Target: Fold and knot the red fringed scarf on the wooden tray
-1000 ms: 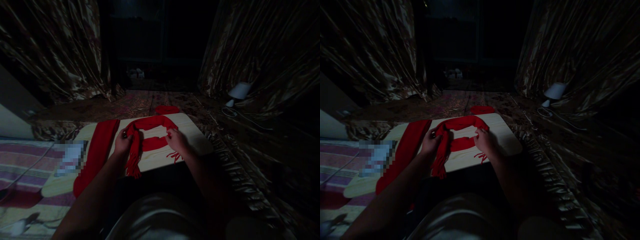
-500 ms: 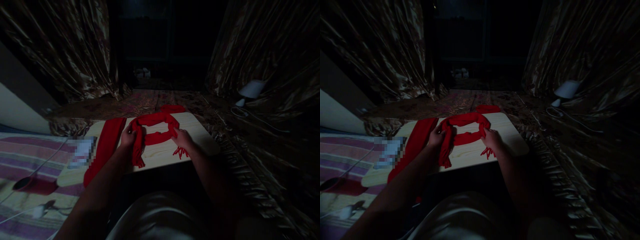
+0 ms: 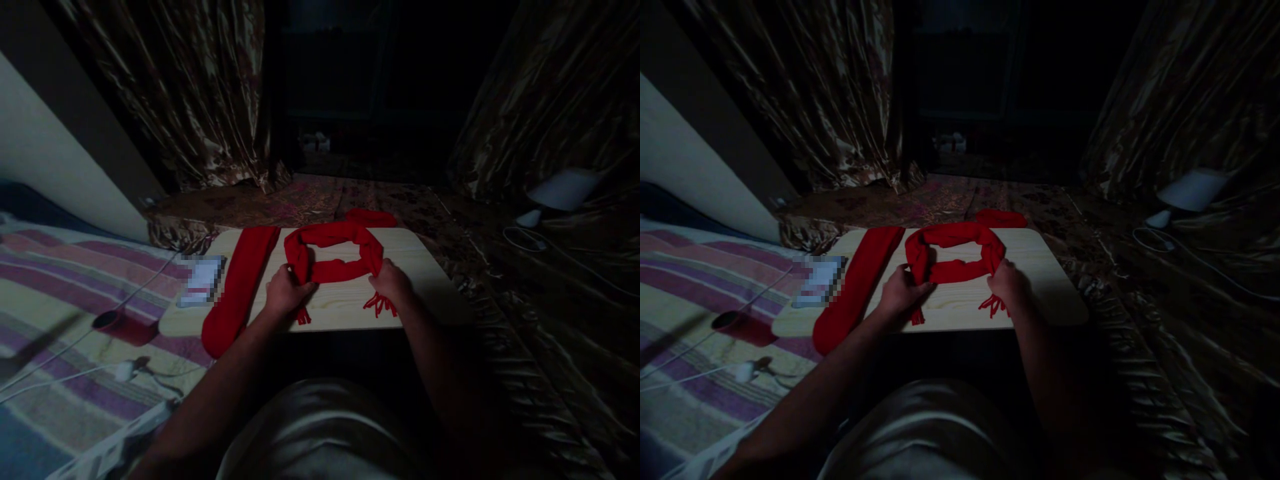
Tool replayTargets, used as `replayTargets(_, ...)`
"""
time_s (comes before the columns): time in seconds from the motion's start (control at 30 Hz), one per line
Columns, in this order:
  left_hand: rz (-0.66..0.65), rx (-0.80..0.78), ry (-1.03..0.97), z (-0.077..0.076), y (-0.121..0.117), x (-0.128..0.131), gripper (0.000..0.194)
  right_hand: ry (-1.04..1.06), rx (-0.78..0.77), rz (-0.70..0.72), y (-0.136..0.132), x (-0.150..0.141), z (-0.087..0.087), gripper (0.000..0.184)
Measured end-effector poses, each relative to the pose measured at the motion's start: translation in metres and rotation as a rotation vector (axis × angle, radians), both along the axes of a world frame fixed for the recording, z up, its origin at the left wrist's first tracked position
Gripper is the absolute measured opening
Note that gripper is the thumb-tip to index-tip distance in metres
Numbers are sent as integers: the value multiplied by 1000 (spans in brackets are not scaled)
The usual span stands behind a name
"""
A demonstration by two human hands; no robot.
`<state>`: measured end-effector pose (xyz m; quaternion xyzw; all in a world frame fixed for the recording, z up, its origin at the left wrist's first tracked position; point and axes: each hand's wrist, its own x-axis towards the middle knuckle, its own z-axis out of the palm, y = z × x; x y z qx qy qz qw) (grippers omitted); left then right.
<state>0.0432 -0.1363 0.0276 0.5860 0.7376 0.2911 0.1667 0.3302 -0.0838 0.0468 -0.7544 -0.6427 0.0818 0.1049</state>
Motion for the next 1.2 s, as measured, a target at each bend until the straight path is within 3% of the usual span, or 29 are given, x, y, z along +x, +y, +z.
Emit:
replayTargets(0.43,-1,-24,238,-5,-3,2,31,306,153,-6,7,17,-25,54)
replayTargets(0.87,-16,-33,271,-1,-5,4,28,332,158,-13,2,14,-18,54)
replayTargets(1.2,-41,-22,227,4,-10,6,26,369,113,62,7,19,-19,39)
